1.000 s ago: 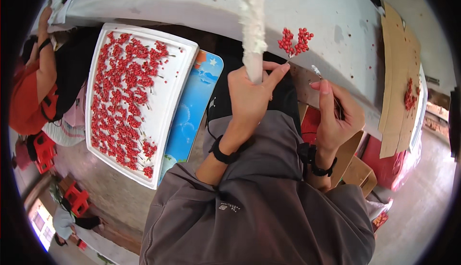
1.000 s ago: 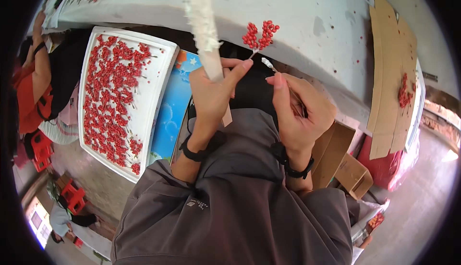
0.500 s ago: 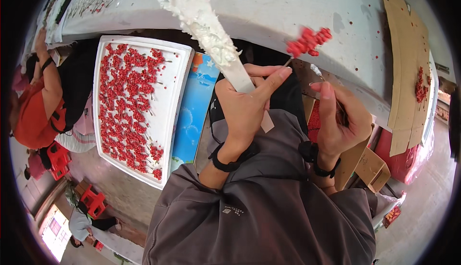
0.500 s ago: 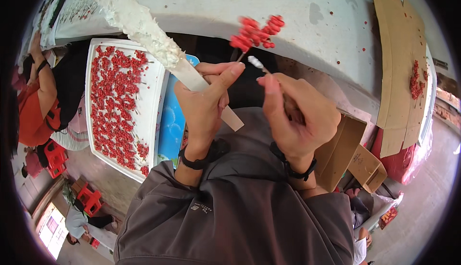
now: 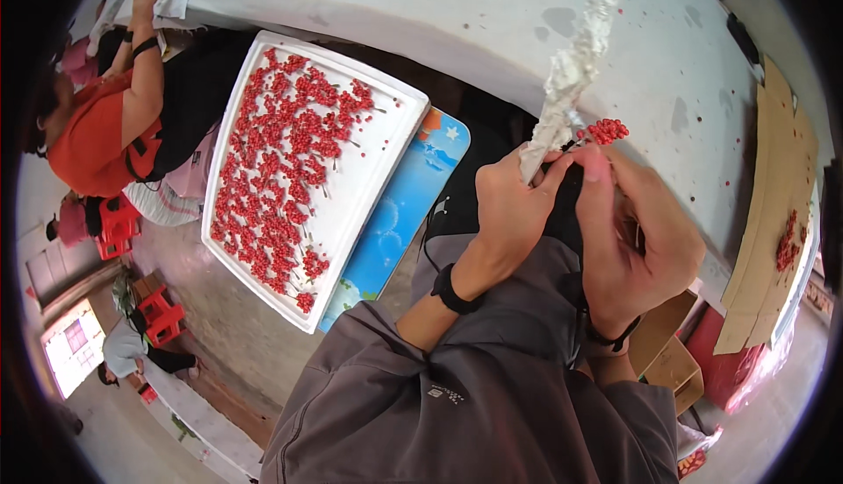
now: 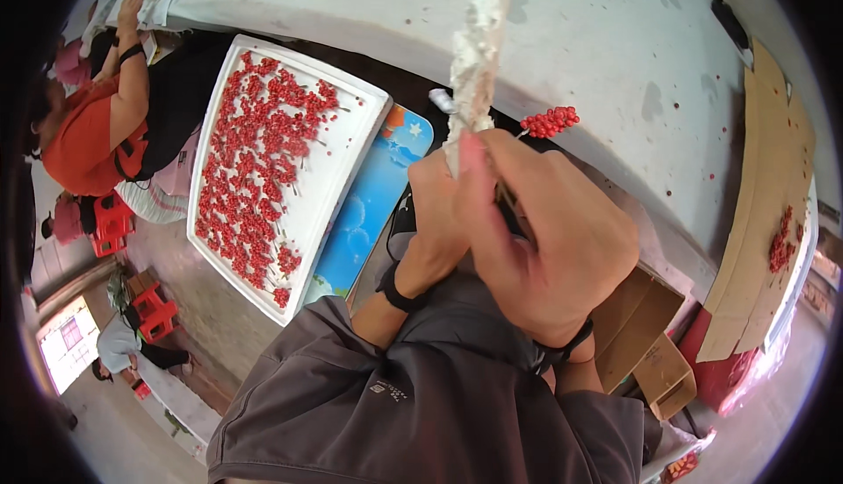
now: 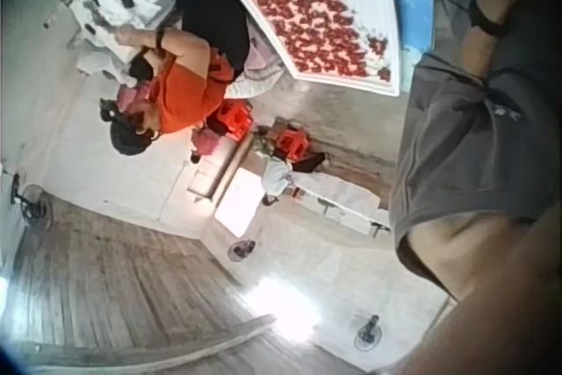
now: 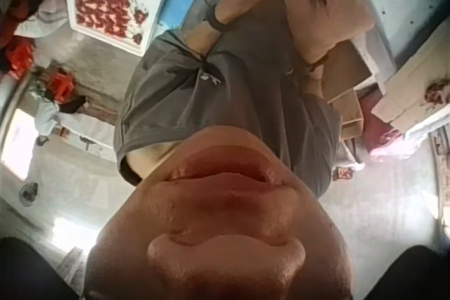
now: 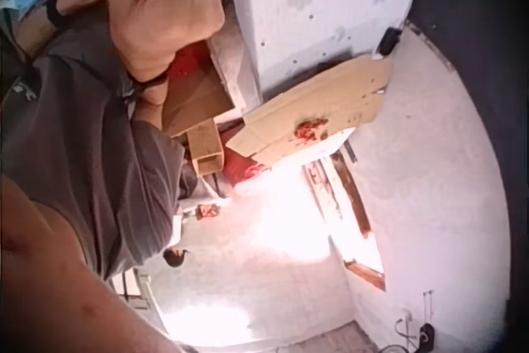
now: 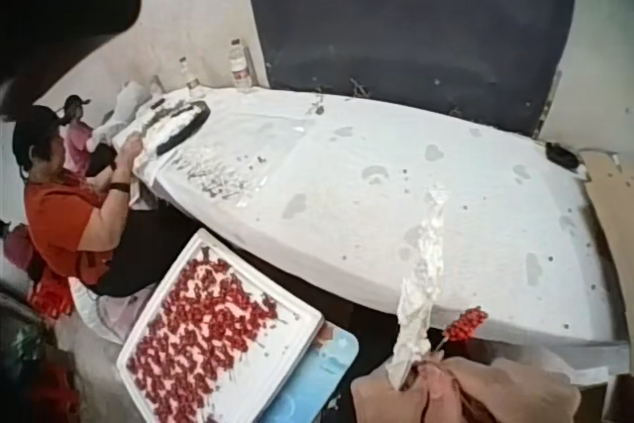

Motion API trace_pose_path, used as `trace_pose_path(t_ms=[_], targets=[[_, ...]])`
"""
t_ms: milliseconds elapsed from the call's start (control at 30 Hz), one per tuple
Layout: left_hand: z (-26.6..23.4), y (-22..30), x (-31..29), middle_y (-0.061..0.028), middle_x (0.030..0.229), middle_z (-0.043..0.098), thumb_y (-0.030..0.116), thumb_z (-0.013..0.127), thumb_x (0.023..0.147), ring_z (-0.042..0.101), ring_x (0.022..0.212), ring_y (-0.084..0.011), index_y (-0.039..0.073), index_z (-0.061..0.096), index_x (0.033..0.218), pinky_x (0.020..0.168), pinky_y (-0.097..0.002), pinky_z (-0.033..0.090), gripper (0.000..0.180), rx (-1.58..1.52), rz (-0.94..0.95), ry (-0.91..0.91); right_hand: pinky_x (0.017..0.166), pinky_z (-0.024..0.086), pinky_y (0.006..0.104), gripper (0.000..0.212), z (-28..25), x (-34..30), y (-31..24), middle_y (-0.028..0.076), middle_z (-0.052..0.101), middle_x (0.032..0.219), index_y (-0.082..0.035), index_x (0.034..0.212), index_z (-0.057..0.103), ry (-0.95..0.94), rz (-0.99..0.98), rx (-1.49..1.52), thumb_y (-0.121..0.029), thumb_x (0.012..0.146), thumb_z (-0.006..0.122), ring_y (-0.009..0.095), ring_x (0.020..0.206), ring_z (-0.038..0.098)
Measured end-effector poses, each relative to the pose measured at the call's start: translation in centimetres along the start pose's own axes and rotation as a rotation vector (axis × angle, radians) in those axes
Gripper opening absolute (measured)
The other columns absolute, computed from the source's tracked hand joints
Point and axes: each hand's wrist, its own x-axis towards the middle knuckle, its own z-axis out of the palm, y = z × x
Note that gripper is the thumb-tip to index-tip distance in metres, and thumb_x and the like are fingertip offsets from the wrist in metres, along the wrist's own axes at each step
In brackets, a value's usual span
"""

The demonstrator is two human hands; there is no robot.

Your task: The person is assembling red decorative berries onto floral stems.

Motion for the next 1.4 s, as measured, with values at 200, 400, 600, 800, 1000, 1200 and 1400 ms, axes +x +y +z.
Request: trace_pose_path(t_ms=[200, 400, 600, 800, 1000, 1200, 1400], targets=[[0.0, 0.4, 0.4, -0.0087, 0.057, 0.058, 0.012, 0.073, 0.082, 0.048, 0.043, -0.0144, -0.001, 0.067, 0.09, 0.044, -0.0273, 0.037, 0.016, 0.111, -0.002, 0.051, 0.046, 0.034, 0.0205, 0.007, 1.4, 0.5, 1.2, 0.005, 0.055, 0.06, -0.001, 0.086, 0.069, 0.098, 0.072, 0.022, -0.002, 0.079, 0.072, 0.008, 0.048, 0.044], [-0.4, 0.9, 0.6, -0.0082, 0.055, 0.056, 0.013, 0.073, 0.082, 0.045, 0.043, -0.0138, -0.001, 0.067, 0.087, 0.043, -0.0274, 0.036, 0.016, 0.127, -0.078, 0.041, 0.046, 0.032, 0.0188, 0.008, -1.5, -0.9, 0.6, 0.004, 0.061, 0.063, 0.001, 0.087, 0.069, 0.235, -0.015, 0.116, -0.001, 0.08, 0.072, 0.005, 0.048, 0.042], [-0.1, 1.3, 0.3, -0.0082, 0.055, 0.056, 0.013, 0.073, 0.083, 0.045, 0.043, -0.0128, -0.001, 0.066, 0.087, 0.044, -0.0275, 0.036, 0.017, 0.036, -0.042, 0.061, 0.047, 0.03, 0.0165, 0.006, 0.5, 0.4, 1.1, 0.002, 0.064, 0.066, 0.003, 0.088, 0.069, 0.113, 0.139, 0.096, -0.001, 0.082, 0.069, 0.002, 0.051, 0.042], [-0.4, 2.1, 0.1, -0.0083, 0.056, 0.057, 0.013, 0.073, 0.083, 0.045, 0.044, -0.0125, -0.001, 0.066, 0.088, 0.044, -0.0272, 0.037, 0.017, 0.069, -0.027, 0.046, 0.049, 0.028, 0.0139, 0.008, 0.1, -0.1, 1.1, 0.002, 0.066, 0.071, 0.006, 0.09, 0.069, 0.105, 0.083, 0.094, 0.0, 0.087, 0.064, -0.001, 0.054, 0.042], [-0.4, 2.2, -0.3, -0.0091, 0.061, 0.06, 0.012, 0.073, 0.082, 0.048, 0.046, -0.0132, -0.001, 0.067, 0.09, 0.045, -0.0271, 0.039, 0.016, 0.056, -0.053, 0.027, 0.05, 0.027, 0.0134, 0.008, -0.6, 1.1, 0.2, 0.002, 0.067, 0.071, 0.006, 0.089, 0.069, 0.168, 0.036, 0.152, -0.001, 0.088, 0.064, -0.001, 0.055, 0.043], [-0.5, 2.7, -0.8, -0.0098, 0.062, 0.062, 0.011, 0.073, 0.082, 0.051, 0.047, -0.0131, 0.0, 0.068, 0.091, 0.046, -0.0272, 0.04, 0.016, 0.131, -0.008, 0.027, 0.05, 0.027, 0.015, 0.008, -0.6, 1.6, 0.0, 0.004, 0.068, 0.073, 0.006, 0.085, 0.068, 0.174, 0.12, 0.137, -0.001, 0.087, 0.063, 0.0, 0.055, 0.043], [-0.8, 2.9, -1.2, -0.0094, 0.058, 0.058, 0.011, 0.075, 0.08, 0.05, 0.047, -0.0113, 0.0, 0.069, 0.091, 0.045, -0.0274, 0.039, 0.017, 0.131, -0.028, -0.009, 0.048, 0.029, 0.0169, 0.008, -1.6, 0.2, 0.6, 0.005, 0.066, 0.069, 0.004, 0.082, 0.068, 0.239, -0.021, 0.206, -0.001, 0.086, 0.063, 0.001, 0.052, 0.042]])
